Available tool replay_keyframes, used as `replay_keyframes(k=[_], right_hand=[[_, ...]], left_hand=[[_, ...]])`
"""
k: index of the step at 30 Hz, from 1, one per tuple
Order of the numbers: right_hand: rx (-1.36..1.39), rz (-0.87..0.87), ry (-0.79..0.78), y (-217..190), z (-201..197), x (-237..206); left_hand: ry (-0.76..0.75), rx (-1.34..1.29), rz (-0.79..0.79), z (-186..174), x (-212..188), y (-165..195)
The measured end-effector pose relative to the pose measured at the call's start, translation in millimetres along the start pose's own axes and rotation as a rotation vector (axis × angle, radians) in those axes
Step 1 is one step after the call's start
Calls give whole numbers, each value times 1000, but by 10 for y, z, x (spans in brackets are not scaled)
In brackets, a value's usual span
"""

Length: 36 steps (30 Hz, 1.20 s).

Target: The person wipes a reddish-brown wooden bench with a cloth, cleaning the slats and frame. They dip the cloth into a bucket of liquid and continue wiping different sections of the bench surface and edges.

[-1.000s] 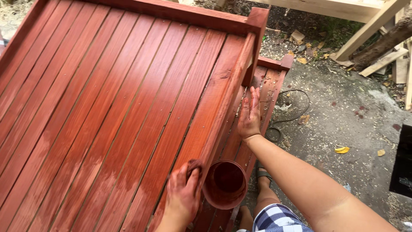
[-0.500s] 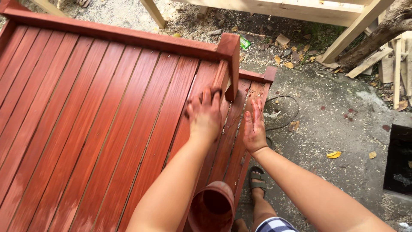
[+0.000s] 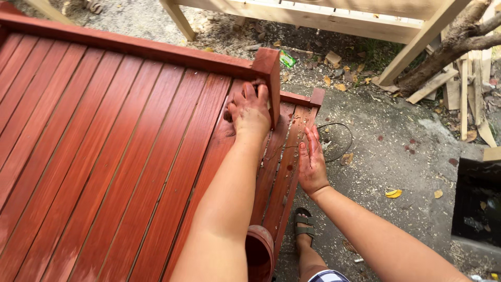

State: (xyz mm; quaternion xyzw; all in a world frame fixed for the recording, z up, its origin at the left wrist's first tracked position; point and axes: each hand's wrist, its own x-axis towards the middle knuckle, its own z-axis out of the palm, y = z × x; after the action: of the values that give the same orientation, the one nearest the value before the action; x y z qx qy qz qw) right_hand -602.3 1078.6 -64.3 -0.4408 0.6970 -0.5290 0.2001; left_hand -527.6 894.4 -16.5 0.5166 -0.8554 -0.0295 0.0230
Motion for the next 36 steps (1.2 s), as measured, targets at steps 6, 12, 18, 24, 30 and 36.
replay_keyframes(k=[6, 12, 18, 24, 30, 36], right_hand=[[-4, -58, -6, -180, 226, -360], [44, -115, -79, -464, 628, -1017], [104, -146, -121, -740, 984, -1703], [173, -59, -136, -931, 1317, -2289], [151, -103, -136, -995, 1375, -2464], [88, -139, -90, -882, 1161, -2184]], left_hand=[[149, 70, 7, 151, -1039, -390], [129, 67, -10, 168, -2400, -862], [171, 85, -7, 19, -4059, -1395], [34, 68, -138, -187, -5690, -1919], [-232, -54, -345, -541, -6596, -2323], [-162, -29, -289, -531, -6190, -2178]])
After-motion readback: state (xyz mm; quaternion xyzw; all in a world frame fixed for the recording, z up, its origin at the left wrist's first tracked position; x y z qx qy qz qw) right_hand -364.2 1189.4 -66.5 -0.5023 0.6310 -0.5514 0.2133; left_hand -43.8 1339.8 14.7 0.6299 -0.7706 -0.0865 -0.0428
